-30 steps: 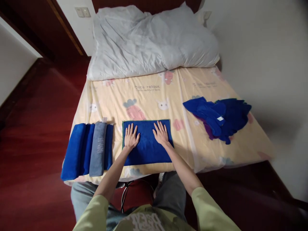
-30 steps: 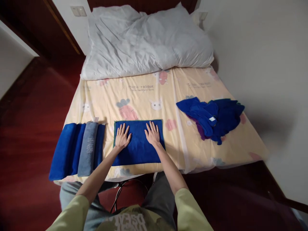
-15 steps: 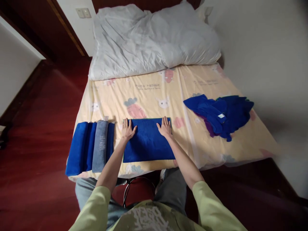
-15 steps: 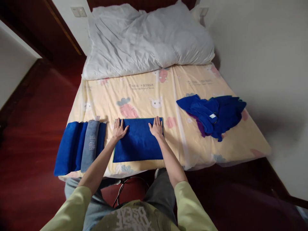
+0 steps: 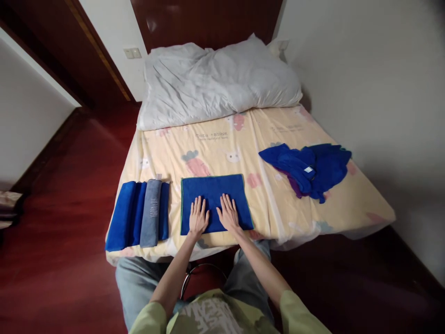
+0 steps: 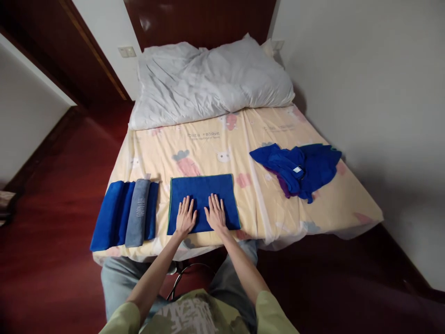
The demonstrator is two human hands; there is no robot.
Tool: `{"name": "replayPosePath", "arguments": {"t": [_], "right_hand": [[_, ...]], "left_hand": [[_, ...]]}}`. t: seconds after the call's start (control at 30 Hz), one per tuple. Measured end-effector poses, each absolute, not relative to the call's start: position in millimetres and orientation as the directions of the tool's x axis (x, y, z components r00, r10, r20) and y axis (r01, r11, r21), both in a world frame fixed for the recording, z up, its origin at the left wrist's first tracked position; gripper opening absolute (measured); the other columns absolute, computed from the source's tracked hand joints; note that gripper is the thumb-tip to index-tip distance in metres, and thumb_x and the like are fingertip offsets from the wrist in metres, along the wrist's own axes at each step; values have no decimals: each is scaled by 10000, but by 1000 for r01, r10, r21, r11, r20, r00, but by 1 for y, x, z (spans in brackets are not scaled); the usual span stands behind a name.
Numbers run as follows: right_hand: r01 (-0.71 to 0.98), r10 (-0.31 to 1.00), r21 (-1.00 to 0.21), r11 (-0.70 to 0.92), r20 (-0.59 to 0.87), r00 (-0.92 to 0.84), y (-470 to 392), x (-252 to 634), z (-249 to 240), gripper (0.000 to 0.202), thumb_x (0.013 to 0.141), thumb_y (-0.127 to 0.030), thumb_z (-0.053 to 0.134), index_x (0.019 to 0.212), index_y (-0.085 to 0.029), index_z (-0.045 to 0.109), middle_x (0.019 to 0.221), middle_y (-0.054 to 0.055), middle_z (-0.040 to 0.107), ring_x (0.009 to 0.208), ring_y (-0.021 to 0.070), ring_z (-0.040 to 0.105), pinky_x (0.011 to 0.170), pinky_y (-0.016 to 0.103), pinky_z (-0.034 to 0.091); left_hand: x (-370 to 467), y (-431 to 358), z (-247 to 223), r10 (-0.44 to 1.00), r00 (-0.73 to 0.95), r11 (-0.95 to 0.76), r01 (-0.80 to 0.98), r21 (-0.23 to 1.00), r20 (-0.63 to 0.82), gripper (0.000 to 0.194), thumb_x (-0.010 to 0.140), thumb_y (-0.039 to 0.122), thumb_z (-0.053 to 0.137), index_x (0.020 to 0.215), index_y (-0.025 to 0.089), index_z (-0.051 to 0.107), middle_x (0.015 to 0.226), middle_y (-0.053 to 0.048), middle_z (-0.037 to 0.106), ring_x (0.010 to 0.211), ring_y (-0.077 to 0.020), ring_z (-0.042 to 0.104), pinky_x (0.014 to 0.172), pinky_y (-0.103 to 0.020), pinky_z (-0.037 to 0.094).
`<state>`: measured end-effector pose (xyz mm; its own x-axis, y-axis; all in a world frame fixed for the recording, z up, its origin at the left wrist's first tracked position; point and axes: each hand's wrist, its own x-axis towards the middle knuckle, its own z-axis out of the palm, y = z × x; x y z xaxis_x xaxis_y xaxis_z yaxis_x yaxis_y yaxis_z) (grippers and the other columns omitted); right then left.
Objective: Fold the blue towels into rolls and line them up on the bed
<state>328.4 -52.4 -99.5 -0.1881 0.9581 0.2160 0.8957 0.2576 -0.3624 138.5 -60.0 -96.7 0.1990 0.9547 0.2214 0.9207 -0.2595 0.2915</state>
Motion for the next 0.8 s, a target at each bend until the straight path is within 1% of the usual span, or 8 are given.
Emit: {"name": "replayPosePath", "arguments": {"t": [0.1,0.17,0.33,0.43,0.53,0.67,0.73,0.8], "right_hand": [[899,956,-351,263,216,-196,-68,354,-101,623,1080,-379,323,1626,-88,250,1657,157,274,1558,295,230,1263,552,208],[895,953,-346,282,210,-219,-81,370,-103,636,1080,-389,334,1634,-96,224,1667,144,246,1559,292,228,1268,540,213],[877,942,-357,320,217,-256,-109,408,-107,650,1077,-384,366,1649,-145,172,1673,113,232,1556,286,241,1271,542,238],[855,927,-366,366,230,-298,-125,433,-109,658,1067,-379,410,1647,-165,188,1662,108,263,1544,294,273,1264,573,264],[810,900,-396,432,249,-358,-143,456,-110,594,1060,-341,428,1621,-192,299,1630,86,353,1515,280,343,1247,552,338],[789,889,-418,450,299,-348,-159,472,-111,474,1051,-229,387,1502,-190,526,1530,77,512,1444,256,465,1205,494,444],[792,885,-411,452,318,-340,-158,474,-110,461,1030,-190,400,1452,-178,586,1489,81,558,1414,252,505,1185,469,478],[798,879,-391,459,331,-344,-154,472,-109,461,1006,-162,419,1424,-168,613,1465,89,580,1393,250,529,1182,461,484]], "left_hand": [[114,-72,-98,962,137,-208,927,311,237,600,1043,344,377,1598,122,335,1680,-147,230,1570,-311,168,1266,-558,239],[101,-84,-100,964,133,-205,926,317,232,608,1045,350,378,1603,117,319,1680,-153,229,1569,-319,169,1262,-571,239],[75,-115,-102,947,240,-301,896,326,215,633,1052,362,379,1627,130,251,1690,-147,202,1570,-307,157,1265,-560,245],[52,-137,-101,919,342,-390,856,338,196,663,1049,384,407,1640,158,211,1691,-139,206,1567,-300,171,1261,-553,266],[27,-157,-104,894,414,-449,812,374,174,629,1046,360,414,1629,185,253,1668,-132,284,1552,-286,232,1242,-540,320],[9,-169,-107,899,381,-438,799,413,216,516,1036,243,373,1548,212,432,1575,-107,471,1510,-247,352,1212,-500,394],[8,-166,-107,892,392,-451,791,413,225,498,1014,205,386,1500,214,497,1559,-91,496,1499,-233,376,1209,-483,405],[11,-158,-106,888,404,-459,794,399,219,499,985,166,402,1463,203,539,1555,-90,500,1494,-226,386,1210,-472,406]]}}
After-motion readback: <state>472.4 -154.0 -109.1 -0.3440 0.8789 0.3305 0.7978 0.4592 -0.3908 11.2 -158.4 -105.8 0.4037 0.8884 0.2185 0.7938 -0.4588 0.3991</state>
